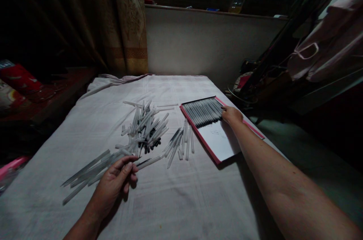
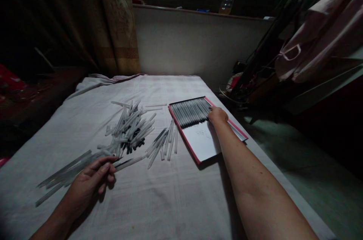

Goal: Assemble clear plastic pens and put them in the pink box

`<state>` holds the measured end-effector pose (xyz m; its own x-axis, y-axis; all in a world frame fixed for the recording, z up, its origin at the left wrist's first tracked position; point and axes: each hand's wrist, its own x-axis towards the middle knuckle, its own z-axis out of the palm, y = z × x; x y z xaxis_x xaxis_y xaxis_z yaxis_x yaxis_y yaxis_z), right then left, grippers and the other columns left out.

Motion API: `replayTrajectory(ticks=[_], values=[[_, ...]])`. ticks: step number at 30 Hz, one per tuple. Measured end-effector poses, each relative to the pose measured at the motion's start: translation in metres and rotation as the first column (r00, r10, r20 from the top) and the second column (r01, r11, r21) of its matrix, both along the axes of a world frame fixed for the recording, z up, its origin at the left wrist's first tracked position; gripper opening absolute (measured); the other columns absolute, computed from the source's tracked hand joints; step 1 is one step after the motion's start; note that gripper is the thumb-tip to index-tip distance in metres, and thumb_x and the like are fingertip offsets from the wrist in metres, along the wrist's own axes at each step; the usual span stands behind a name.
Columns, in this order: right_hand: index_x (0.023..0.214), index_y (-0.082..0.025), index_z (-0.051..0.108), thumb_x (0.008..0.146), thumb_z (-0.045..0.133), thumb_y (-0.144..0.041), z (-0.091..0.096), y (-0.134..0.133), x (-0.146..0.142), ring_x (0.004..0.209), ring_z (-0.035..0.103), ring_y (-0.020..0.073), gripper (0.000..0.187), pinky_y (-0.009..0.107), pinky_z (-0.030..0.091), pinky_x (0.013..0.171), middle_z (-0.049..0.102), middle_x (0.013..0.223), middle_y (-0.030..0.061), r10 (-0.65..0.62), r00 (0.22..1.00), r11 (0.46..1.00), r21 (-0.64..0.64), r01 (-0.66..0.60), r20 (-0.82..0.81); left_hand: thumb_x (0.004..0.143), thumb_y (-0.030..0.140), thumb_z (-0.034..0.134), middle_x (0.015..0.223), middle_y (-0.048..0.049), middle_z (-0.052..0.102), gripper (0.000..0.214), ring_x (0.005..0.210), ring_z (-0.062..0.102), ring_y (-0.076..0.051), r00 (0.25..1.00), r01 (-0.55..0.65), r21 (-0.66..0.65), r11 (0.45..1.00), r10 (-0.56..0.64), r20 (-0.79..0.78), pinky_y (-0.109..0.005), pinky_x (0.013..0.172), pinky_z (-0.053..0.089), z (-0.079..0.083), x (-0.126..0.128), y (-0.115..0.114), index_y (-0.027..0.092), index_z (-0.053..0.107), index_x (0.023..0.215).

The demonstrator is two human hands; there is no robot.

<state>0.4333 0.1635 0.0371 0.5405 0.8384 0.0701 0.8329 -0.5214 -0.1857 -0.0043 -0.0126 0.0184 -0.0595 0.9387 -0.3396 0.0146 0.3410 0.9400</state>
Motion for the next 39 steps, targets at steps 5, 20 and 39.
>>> replayTrajectory(ticks=[5, 20, 39], values=[[0.130, -0.021, 0.067, 0.092, 0.049, -0.023, 0.008, -0.011, -0.022, 0.111, 0.066, 0.0274, 0.042, 0.033, 0.050, 0.087, 0.069, 0.125, 0.0133, 0.064, 0.997, 0.997, 0.052, -0.066, 0.035, 0.067, 0.067, 0.073, 0.066, 0.0018, 0.063, 0.064, 0.039, 0.044, -0.007, 1.000, 0.024, 0.019, 1.000, -0.024, 0.009, -0.018, 0.031, 0.036, 0.000, 0.000, 0.001, 0.018, 0.063, 0.107], [0.114, -0.026, 0.074, 0.093, 0.054, -0.023, 0.014, -0.067, -0.196, 0.106, 0.064, 0.0211, 0.029, 0.028, 0.048, 0.085, 0.070, 0.118, 0.0060, 0.840, 0.543, 0.543, 0.040, -0.839, 0.004, 0.071, 0.057, 0.071, 0.069, 0.0028, 0.061, 0.054, 0.039, 0.048, -0.008, 0.997, 0.054, 0.068, 0.996, -0.058, 0.057, -0.018, 0.029, 0.037, 0.005, 0.003, 0.000, 0.018, 0.062, 0.106], [0.114, -0.016, 0.065, 0.100, 0.041, -0.018, 0.008, -0.078, -0.237, 0.104, 0.058, 0.0252, 0.028, 0.033, 0.049, 0.084, 0.065, 0.115, 0.0144, 0.929, 0.311, 0.327, -0.048, -0.944, 0.201, 0.069, 0.053, 0.074, 0.071, 0.0025, 0.062, 0.053, 0.040, 0.050, -0.007, 0.991, 0.054, 0.099, 0.994, -0.065, 0.116, -0.017, 0.030, 0.035, 0.007, 0.003, -0.002, 0.017, 0.063, 0.106]])
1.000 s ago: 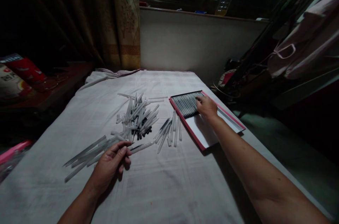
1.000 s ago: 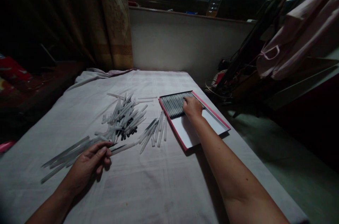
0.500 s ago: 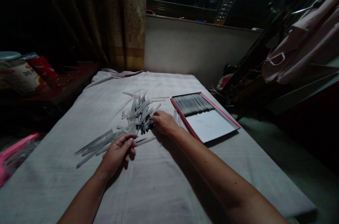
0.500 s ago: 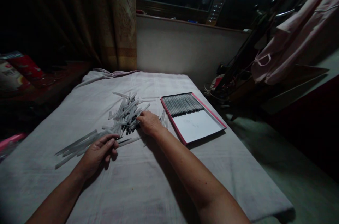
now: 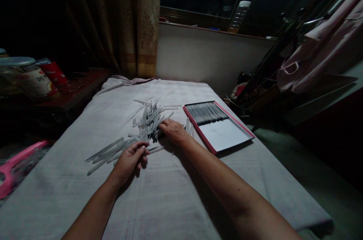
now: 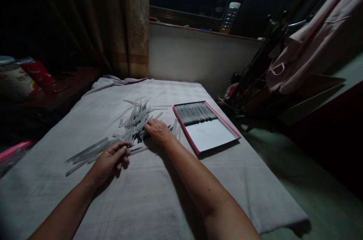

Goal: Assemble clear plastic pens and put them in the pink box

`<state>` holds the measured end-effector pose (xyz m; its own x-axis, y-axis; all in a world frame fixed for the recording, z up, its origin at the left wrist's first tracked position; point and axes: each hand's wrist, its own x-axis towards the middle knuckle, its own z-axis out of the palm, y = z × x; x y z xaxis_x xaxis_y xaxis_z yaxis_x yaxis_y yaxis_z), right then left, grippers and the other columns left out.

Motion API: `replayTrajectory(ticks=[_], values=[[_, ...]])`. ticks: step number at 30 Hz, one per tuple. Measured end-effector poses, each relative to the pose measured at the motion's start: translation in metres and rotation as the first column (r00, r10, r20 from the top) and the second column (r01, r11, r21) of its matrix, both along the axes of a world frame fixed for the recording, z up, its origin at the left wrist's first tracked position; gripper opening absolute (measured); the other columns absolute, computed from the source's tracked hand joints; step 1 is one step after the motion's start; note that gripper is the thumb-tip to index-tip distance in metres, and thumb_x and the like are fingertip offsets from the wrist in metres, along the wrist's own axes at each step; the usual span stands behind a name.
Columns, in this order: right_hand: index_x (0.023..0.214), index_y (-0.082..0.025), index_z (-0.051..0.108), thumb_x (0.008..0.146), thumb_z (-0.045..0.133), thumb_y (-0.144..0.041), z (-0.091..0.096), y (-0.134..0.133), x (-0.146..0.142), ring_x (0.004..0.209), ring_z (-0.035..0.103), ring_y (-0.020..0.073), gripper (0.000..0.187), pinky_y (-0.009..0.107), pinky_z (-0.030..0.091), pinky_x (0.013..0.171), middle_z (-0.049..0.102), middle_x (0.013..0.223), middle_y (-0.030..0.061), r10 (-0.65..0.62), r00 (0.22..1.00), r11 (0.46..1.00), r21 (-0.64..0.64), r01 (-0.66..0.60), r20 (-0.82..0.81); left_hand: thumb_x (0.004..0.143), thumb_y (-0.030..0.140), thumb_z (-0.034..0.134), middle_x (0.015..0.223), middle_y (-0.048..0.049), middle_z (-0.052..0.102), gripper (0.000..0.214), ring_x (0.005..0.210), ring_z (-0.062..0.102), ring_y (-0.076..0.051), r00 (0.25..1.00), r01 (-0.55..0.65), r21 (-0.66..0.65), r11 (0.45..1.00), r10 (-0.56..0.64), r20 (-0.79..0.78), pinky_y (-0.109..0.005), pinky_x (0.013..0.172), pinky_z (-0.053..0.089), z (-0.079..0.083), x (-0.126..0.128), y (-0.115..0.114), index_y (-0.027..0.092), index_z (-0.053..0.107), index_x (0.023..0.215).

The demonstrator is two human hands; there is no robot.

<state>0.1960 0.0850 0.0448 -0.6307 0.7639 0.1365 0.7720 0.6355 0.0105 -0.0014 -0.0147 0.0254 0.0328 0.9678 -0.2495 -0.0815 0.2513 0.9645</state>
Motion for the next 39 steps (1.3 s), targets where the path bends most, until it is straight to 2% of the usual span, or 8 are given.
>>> replayTrajectory(ticks=[5, 10, 14, 18, 22, 26, 30, 39], values=[[0.109, -0.018, 0.065, 0.100, 0.041, -0.024, 0.007, -0.035, -0.007, 0.104, 0.061, 0.0240, 0.026, 0.037, 0.048, 0.094, 0.068, 0.112, 0.0136, 0.041, 0.873, 0.994, 0.104, 0.011, -0.486, 0.067, 0.058, 0.075, 0.082, -0.0027, 0.067, 0.056, 0.057, 0.062, -0.015, 0.993, -0.099, 0.124, 0.987, 0.106, -0.054, -0.024, 0.042, 0.048, -0.001, 0.001, 0.000, 0.019, 0.064, 0.105], [0.102, -0.023, 0.060, 0.092, 0.051, -0.034, -0.003, -0.069, -0.031, 0.080, 0.066, 0.0183, 0.017, 0.032, 0.054, 0.076, 0.069, 0.092, 0.0055, -0.191, 0.296, 0.981, -0.185, 0.049, -0.936, 0.078, 0.047, 0.070, 0.115, -0.0096, 0.069, 0.038, 0.109, 0.065, -0.027, 0.897, -0.099, 0.507, 0.856, 0.298, -0.327, -0.040, 0.098, 0.050, -0.007, 0.002, -0.002, 0.023, 0.068, 0.107], [0.095, -0.023, 0.057, 0.085, 0.057, -0.038, -0.017, -0.072, -0.045, 0.071, 0.065, 0.0164, 0.018, 0.026, 0.052, 0.057, 0.067, 0.082, 0.0007, -0.455, 0.014, 0.872, -0.449, -0.192, -0.890, 0.083, 0.041, 0.063, 0.114, -0.0094, 0.073, 0.032, 0.107, 0.068, -0.029, 0.827, 0.090, 0.526, 0.846, 0.230, -0.512, -0.041, 0.097, 0.051, -0.011, 0.004, -0.006, 0.024, 0.070, 0.110], [0.094, -0.022, 0.062, 0.084, 0.058, -0.036, -0.025, -0.066, -0.032, 0.070, 0.065, 0.0162, 0.018, 0.026, 0.052, 0.058, 0.068, 0.080, 0.0003, -0.454, 0.158, 0.840, -0.480, -0.253, -0.877, 0.086, 0.043, 0.056, 0.102, -0.0094, 0.077, 0.033, 0.093, 0.072, -0.029, 0.772, 0.135, 0.490, 0.861, 0.219, -0.596, -0.038, 0.087, 0.055, -0.018, 0.003, -0.004, 0.022, 0.072, 0.105], [0.092, -0.021, 0.069, 0.089, 0.055, -0.026, -0.020, -0.055, 0.010, 0.087, 0.067, 0.0184, 0.016, 0.030, 0.052, 0.079, 0.074, 0.092, 0.0045, -0.341, 0.463, 0.938, -0.330, 0.107, -0.818, 0.086, 0.049, 0.053, 0.101, -0.0089, 0.078, 0.041, 0.086, 0.073, -0.026, 0.742, 0.100, 0.512, 0.853, 0.279, -0.610, -0.038, 0.084, 0.057, -0.028, -0.002, 0.000, 0.019, 0.072, 0.108], [0.097, -0.019, 0.073, 0.092, 0.055, -0.022, -0.011, -0.047, 0.050, 0.100, 0.065, 0.0222, 0.018, 0.032, 0.047, 0.088, 0.073, 0.103, 0.0094, -0.430, 0.766, 0.899, -0.148, 0.412, -0.478, 0.086, 0.050, 0.053, 0.101, -0.0086, 0.078, 0.042, 0.087, 0.074, -0.025, 0.721, 0.102, 0.570, 0.815, 0.334, -0.607, -0.036, 0.084, 0.058, -0.033, -0.003, 0.001, 0.018, 0.072, 0.106], [0.101, -0.019, 0.074, 0.094, 0.054, -0.024, -0.014, -0.051, 0.059, 0.099, 0.065, 0.0250, 0.021, 0.033, 0.046, 0.085, 0.074, 0.103, 0.0114, -0.507, 0.829, 0.862, -0.101, 0.497, -0.237, 0.087, 0.048, 0.054, 0.100, -0.0082, 0.079, 0.039, 0.089, 0.074, -0.024, 0.700, 0.142, 0.609, 0.780, 0.356, -0.619, -0.034, 0.083, 0.059, -0.033, -0.003, 0.001, 0.019, 0.073, 0.103], [0.114, -0.022, 0.072, 0.091, 0.056, -0.016, -0.024, -0.054, 0.050, 0.107, 0.063, 0.0221, 0.029, 0.032, 0.044, 0.092, 0.075, 0.111, 0.0078, -0.432, 0.838, 0.902, -0.171, 0.396, -0.333, 0.089, 0.047, 0.053, 0.100, -0.0076, 0.078, 0.037, 0.089, 0.074, -0.024, 0.682, 0.177, 0.607, 0.775, 0.349, -0.643, -0.035, 0.084, 0.059, -0.033, -0.004, 0.001, 0.020, 0.073, 0.104]])
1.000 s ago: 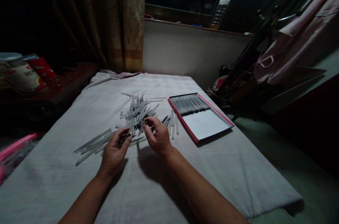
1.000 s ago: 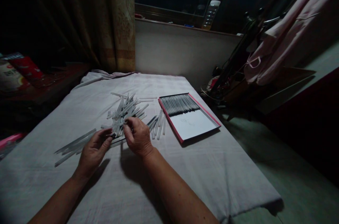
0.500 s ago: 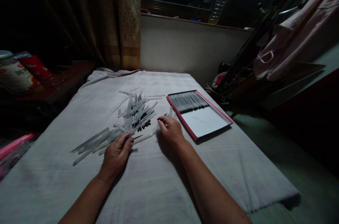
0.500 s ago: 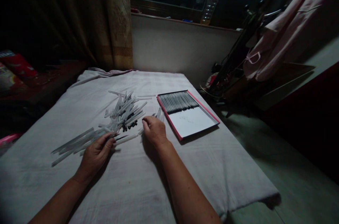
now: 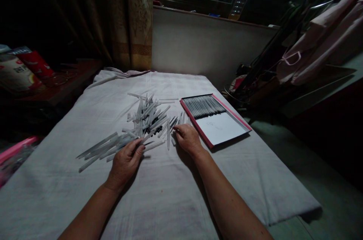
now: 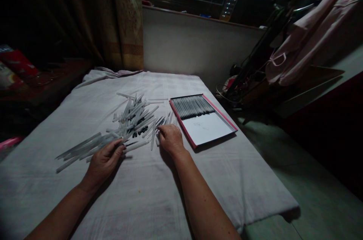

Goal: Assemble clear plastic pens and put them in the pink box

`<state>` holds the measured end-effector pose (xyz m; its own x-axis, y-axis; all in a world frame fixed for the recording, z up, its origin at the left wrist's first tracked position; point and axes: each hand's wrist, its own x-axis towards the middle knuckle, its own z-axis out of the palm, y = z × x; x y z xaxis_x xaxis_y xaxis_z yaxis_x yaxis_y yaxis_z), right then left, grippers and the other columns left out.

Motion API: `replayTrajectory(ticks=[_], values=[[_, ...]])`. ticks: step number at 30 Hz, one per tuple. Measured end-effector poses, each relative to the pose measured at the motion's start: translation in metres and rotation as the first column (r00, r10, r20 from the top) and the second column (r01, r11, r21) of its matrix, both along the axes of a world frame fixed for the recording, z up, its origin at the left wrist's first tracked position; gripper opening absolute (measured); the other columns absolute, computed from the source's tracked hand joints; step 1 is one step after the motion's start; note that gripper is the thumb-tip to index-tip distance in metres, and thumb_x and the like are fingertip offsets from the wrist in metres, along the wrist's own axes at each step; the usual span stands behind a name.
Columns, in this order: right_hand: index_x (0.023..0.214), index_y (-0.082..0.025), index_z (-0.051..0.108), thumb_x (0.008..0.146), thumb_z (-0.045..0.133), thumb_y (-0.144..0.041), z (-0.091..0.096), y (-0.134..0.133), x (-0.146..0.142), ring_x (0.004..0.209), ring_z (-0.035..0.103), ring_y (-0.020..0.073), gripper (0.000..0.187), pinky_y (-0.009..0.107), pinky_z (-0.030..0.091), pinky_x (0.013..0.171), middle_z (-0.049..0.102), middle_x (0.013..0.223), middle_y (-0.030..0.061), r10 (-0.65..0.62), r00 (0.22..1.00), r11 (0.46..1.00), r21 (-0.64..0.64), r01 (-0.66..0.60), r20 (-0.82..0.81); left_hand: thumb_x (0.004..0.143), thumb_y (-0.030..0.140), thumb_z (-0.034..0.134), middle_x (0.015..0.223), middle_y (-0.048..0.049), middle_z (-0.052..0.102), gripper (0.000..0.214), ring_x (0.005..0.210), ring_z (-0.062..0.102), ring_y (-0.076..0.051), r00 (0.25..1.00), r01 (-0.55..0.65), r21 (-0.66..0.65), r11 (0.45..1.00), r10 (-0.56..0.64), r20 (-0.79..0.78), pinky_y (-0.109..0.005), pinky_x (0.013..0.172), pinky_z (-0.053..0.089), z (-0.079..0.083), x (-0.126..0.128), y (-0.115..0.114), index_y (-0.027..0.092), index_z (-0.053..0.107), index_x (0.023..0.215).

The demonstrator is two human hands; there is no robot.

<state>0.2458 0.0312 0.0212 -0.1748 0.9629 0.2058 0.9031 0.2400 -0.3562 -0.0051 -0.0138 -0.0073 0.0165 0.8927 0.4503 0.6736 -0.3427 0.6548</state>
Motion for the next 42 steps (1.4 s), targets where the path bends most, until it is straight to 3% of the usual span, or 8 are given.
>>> replayTrajectory(ticks=[13, 21, 27, 30, 32, 35, 38, 42], values=[[0.103, -0.014, 0.075, 0.094, 0.054, -0.044, 0.028, 0.009, -0.011, 0.105, 0.066, 0.0291, 0.038, 0.036, 0.047, 0.085, 0.073, 0.108, 0.0172, -0.171, 0.921, 0.965, -0.129, 0.229, 0.350, 0.089, 0.048, 0.050, 0.084, -0.0036, 0.078, 0.034, 0.076, 0.075, -0.024, 0.999, -0.035, -0.129, 0.991, 0.034, -0.013, -0.032, 0.068, 0.057, 0.011, 0.004, -0.005, 0.022, 0.063, 0.106], [0.110, -0.010, 0.074, 0.084, 0.062, -0.021, 0.046, 0.043, -0.022, 0.110, 0.068, 0.0289, 0.030, 0.033, 0.051, 0.084, 0.071, 0.117, 0.0230, -0.215, 0.908, 0.877, -0.338, 0.342, 0.360, 0.089, 0.047, 0.050, 0.085, -0.0036, 0.078, 0.032, 0.076, 0.075, -0.024, 1.000, -0.020, -0.092, 0.996, 0.018, -0.025, -0.032, 0.068, 0.058, 0.008, 0.002, -0.003, 0.023, 0.063, 0.105], [0.104, -0.014, 0.075, 0.086, 0.060, -0.031, 0.043, 0.039, -0.009, 0.107, 0.068, 0.0268, 0.029, 0.031, 0.050, 0.083, 0.073, 0.113, 0.0184, -0.252, 0.923, 0.879, -0.329, 0.344, 0.291, 0.090, 0.046, 0.049, 0.090, -0.0052, 0.078, 0.031, 0.079, 0.074, -0.023, 0.999, 0.007, -0.067, 0.998, -0.010, -0.040, -0.032, 0.073, 0.058, 0.012, 0.004, -0.005, 0.022, 0.066, 0.101], [0.095, -0.017, 0.074, 0.084, 0.059, -0.027, 0.032, 0.029, -0.007, 0.094, 0.069, 0.0209, 0.022, 0.028, 0.049, 0.078, 0.076, 0.099, 0.0102, -0.249, 0.966, 0.940, -0.258, 0.223, -0.072, 0.090, 0.045, 0.049, 0.092, -0.0057, 0.078, 0.031, 0.082, 0.074, -0.023, 0.999, 0.027, -0.049, 0.998, -0.029, -0.044, -0.032, 0.076, 0.057, 0.013, 0.004, -0.005, 0.022, 0.067, 0.101], [0.094, -0.017, 0.073, 0.078, 0.059, -0.024, 0.022, 0.021, -0.011, 0.078, 0.067, 0.0165, 0.021, 0.026, 0.048, 0.070, 0.074, 0.084, 0.0043, -0.234, 0.859, 0.964, -0.226, 0.143, -0.456, 0.090, 0.044, 0.049, 0.091, -0.0055, 0.078, 0.030, 0.081, 0.073, -0.023, 0.998, 0.041, -0.045, 0.998, -0.043, -0.052, -0.033, 0.076, 0.057, 0.012, 0.004, -0.005, 0.022, 0.067, 0.101], [0.097, -0.017, 0.072, 0.071, 0.062, -0.025, 0.012, 0.010, -0.025, 0.055, 0.055, 0.0112, 0.030, 0.023, 0.042, 0.055, 0.064, 0.064, -0.0038, -0.264, 0.500, 0.958, -0.285, 0.035, -0.825, 0.090, 0.044, 0.050, 0.090, -0.0049, 0.078, 0.029, 0.079, 0.073, -0.023, 0.997, 0.048, -0.043, 0.998, -0.050, -0.057, -0.032, 0.075, 0.057, 0.010, 0.005, -0.005, 0.023, 0.067, 0.102], [0.088, -0.017, 0.071, 0.063, 0.067, -0.030, 0.011, 0.001, -0.039, 0.049, 0.049, 0.0090, 0.029, 0.021, 0.036, 0.047, 0.059, 0.056, -0.0058, -0.323, 0.203, 0.931, -0.349, -0.107, -0.924, 0.090, 0.043, 0.050, 0.093, -0.0053, 0.078, 0.029, 0.081, 0.073, -0.023, 0.997, 0.043, -0.031, 0.999, -0.045, -0.057, -0.032, 0.075, 0.057, 0.009, 0.005, -0.004, 0.023, 0.067, 0.102], [0.070, -0.019, 0.062, 0.058, 0.068, -0.034, 0.016, -0.005, -0.050, 0.050, 0.053, 0.0088, 0.020, 0.020, 0.038, 0.046, 0.060, 0.059, -0.0046, -0.328, 0.037, 0.933, -0.330, -0.146, -0.944, 0.091, 0.044, 0.050, 0.094, -0.0060, 0.078, 0.031, 0.081, 0.073, -0.023, 0.996, 0.049, -0.015, 0.999, -0.050, -0.069, -0.032, 0.075, 0.057, 0.009, 0.006, -0.004, 0.021, 0.068, 0.101]])
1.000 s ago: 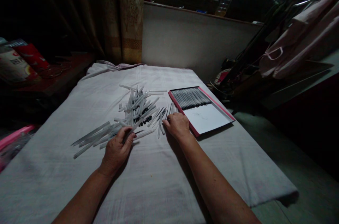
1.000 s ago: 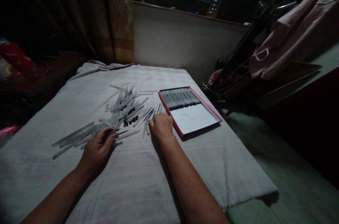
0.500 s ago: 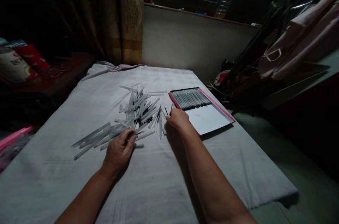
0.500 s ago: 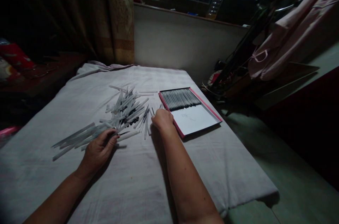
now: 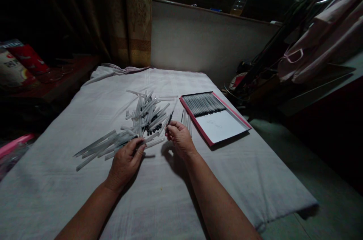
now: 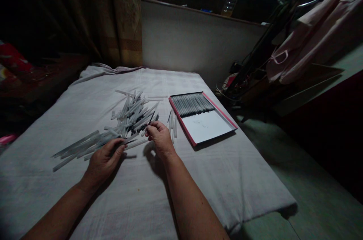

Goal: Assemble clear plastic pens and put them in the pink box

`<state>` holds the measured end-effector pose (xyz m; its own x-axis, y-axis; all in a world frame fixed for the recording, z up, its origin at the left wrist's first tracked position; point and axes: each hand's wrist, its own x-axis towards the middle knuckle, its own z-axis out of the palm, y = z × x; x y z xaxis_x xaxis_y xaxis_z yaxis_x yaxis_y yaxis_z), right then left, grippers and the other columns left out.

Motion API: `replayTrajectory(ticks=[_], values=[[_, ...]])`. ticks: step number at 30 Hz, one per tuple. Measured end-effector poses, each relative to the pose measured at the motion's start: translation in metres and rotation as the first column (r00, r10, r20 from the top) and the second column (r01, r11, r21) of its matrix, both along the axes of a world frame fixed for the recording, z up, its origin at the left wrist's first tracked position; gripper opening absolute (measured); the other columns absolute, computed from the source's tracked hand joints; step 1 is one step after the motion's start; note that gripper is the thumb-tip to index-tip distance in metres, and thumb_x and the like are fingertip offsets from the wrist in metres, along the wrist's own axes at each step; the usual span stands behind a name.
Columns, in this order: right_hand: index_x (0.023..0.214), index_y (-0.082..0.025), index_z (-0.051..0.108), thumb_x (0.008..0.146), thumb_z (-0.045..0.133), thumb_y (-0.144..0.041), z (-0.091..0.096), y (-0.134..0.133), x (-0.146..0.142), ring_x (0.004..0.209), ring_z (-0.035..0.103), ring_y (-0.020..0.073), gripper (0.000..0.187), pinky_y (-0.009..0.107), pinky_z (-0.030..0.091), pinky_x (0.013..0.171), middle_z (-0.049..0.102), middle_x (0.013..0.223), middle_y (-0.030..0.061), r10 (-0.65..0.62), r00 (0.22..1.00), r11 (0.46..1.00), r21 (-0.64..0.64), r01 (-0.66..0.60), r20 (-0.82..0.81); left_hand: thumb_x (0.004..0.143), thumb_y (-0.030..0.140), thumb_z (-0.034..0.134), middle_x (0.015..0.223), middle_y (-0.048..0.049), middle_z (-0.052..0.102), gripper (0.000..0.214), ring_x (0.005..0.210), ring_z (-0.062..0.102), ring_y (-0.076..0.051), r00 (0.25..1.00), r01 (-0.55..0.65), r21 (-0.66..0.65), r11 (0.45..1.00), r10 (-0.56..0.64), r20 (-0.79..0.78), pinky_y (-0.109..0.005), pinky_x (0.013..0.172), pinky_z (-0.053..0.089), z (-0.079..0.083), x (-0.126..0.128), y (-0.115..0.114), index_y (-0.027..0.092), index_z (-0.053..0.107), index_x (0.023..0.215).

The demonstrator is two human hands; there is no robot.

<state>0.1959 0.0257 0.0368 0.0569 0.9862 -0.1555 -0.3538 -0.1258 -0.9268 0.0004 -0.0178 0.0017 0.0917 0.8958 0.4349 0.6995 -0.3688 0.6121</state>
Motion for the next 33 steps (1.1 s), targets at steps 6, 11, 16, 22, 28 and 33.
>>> replayTrajectory(ticks=[6, 11, 16, 22, 28, 33], values=[[0.074, -0.020, 0.058, 0.064, 0.066, -0.037, 0.001, -0.005, -0.011, 0.061, 0.062, 0.0131, 0.021, 0.023, 0.047, 0.053, 0.064, 0.067, -0.0023, -0.044, 0.996, 0.991, 0.127, 0.034, 0.074, 0.091, 0.043, 0.050, 0.093, -0.0058, 0.077, 0.030, 0.081, 0.073, -0.023, 1.000, 0.002, -0.002, 1.000, -0.002, 0.003, -0.032, 0.076, 0.057, 0.000, 0.000, -0.001, 0.021, 0.067, 0.102], [0.074, -0.021, 0.056, 0.066, 0.066, -0.037, -0.002, -0.010, -0.018, 0.063, 0.064, 0.0146, 0.020, 0.024, 0.048, 0.054, 0.063, 0.065, -0.0026, -0.017, 0.993, 0.987, 0.160, -0.002, 0.119, 0.089, 0.044, 0.050, 0.093, -0.0054, 0.077, 0.029, 0.080, 0.073, -0.023, 1.000, -0.006, -0.041, 0.999, 0.006, 0.008, -0.032, 0.075, 0.057, 0.002, 0.000, -0.001, 0.023, 0.067, 0.101], [0.075, -0.021, 0.060, 0.068, 0.066, -0.035, 0.000, -0.012, -0.021, 0.066, 0.064, 0.0136, 0.017, 0.024, 0.050, 0.059, 0.064, 0.069, -0.0017, -0.009, 0.983, 0.973, 0.229, -0.034, 0.183, 0.091, 0.043, 0.048, 0.088, -0.0054, 0.077, 0.029, 0.079, 0.073, -0.023, 0.999, -0.001, -0.069, 0.998, 0.003, 0.039, -0.033, 0.074, 0.057, 0.002, 0.000, -0.002, 0.022, 0.066, 0.102], [0.084, -0.021, 0.067, 0.079, 0.060, -0.033, 0.021, -0.004, -0.015, 0.065, 0.065, 0.0120, 0.015, 0.023, 0.051, 0.061, 0.068, 0.075, -0.0015, 0.208, 0.920, 0.894, 0.317, -0.316, 0.332, 0.094, 0.046, 0.045, 0.090, -0.0036, 0.076, 0.030, 0.081, 0.074, -0.021, 0.973, -0.013, -0.145, 0.989, 0.046, 0.226, -0.033, 0.069, 0.060, 0.010, 0.003, -0.006, 0.023, 0.060, 0.104], [0.102, -0.020, 0.071, 0.088, 0.052, -0.021, 0.019, 0.035, 0.014, 0.085, 0.070, 0.0156, 0.023, 0.029, 0.055, 0.079, 0.075, 0.097, 0.0039, -0.017, 0.776, 0.932, 0.292, -0.216, 0.630, 0.096, 0.049, 0.044, 0.100, -0.0064, 0.074, 0.031, 0.093, 0.071, -0.021, 0.905, -0.078, -0.103, 0.992, 0.114, 0.409, -0.038, 0.083, 0.059, 0.013, -0.001, -0.006, 0.022, 0.057, 0.105], [0.106, -0.025, 0.075, 0.090, 0.055, -0.019, 0.011, 0.045, 0.023, 0.108, 0.067, 0.0188, 0.027, 0.029, 0.049, 0.095, 0.075, 0.113, 0.0036, -0.065, 0.197, 0.951, 0.121, -0.285, 0.978, 0.096, 0.048, 0.044, 0.103, -0.0072, 0.073, 0.030, 0.096, 0.070, -0.022, 0.906, -0.078, -0.099, 0.992, 0.112, 0.409, -0.039, 0.088, 0.058, 0.010, -0.002, -0.004, 0.023, 0.058, 0.104]])
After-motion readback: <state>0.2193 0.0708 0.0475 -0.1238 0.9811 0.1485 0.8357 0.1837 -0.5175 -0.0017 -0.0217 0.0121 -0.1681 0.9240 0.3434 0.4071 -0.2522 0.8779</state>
